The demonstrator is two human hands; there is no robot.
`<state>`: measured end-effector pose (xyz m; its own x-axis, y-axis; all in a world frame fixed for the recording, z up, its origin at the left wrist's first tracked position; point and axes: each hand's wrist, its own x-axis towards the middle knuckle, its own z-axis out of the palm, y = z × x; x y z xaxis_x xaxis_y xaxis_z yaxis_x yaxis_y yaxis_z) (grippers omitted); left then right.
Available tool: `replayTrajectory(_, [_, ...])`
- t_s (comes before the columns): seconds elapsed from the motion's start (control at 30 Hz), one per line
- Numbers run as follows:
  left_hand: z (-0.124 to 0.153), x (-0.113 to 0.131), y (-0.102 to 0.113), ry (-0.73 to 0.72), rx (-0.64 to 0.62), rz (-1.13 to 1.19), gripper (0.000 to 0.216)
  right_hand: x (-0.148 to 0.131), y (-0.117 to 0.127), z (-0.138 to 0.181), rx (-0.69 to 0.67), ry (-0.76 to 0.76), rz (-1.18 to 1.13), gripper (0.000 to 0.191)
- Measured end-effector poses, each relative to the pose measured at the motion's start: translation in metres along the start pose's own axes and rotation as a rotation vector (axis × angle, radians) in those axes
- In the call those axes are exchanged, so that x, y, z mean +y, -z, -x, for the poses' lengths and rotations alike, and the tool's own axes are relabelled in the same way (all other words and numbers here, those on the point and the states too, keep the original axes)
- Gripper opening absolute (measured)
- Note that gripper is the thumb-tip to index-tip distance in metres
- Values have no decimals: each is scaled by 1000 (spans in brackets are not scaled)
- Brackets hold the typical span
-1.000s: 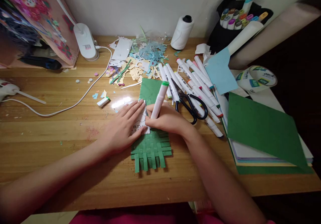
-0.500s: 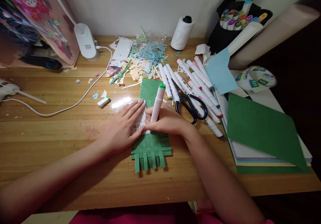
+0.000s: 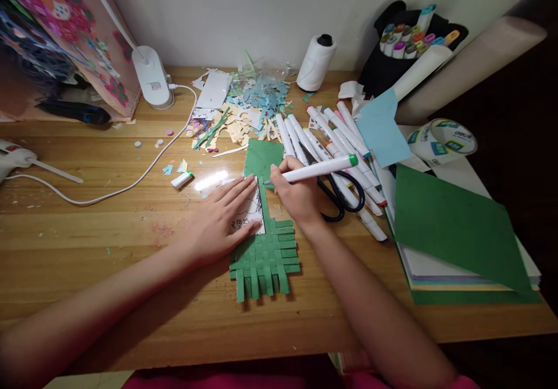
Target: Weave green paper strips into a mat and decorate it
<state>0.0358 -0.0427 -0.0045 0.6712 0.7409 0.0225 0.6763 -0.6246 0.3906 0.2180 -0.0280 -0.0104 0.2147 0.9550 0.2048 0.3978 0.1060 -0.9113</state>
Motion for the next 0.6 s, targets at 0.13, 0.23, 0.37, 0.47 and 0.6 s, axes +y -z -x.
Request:
replayTrajectory(0.13, [-1, 0, -2, -11, -1, -5, 69, 4, -2, -2, 48, 50, 45, 29])
replayTrajectory(0.23, [-1, -1, -3, -21, 10, -20, 68, 5, -3, -3, 22, 67, 52, 29])
replayTrajectory(0.37, [-2, -1, -4, -29, 14, -32, 69, 4, -5, -3, 12, 82, 54, 26])
replayTrajectory(0.47, [-2, -1, -4, -33, 10, -34, 69, 4, -4, -3, -6, 81, 64, 26])
replayTrajectory(0.6, [-1, -1, -4, -37, 14, -27, 67, 4, -3, -3, -53, 50, 79, 25])
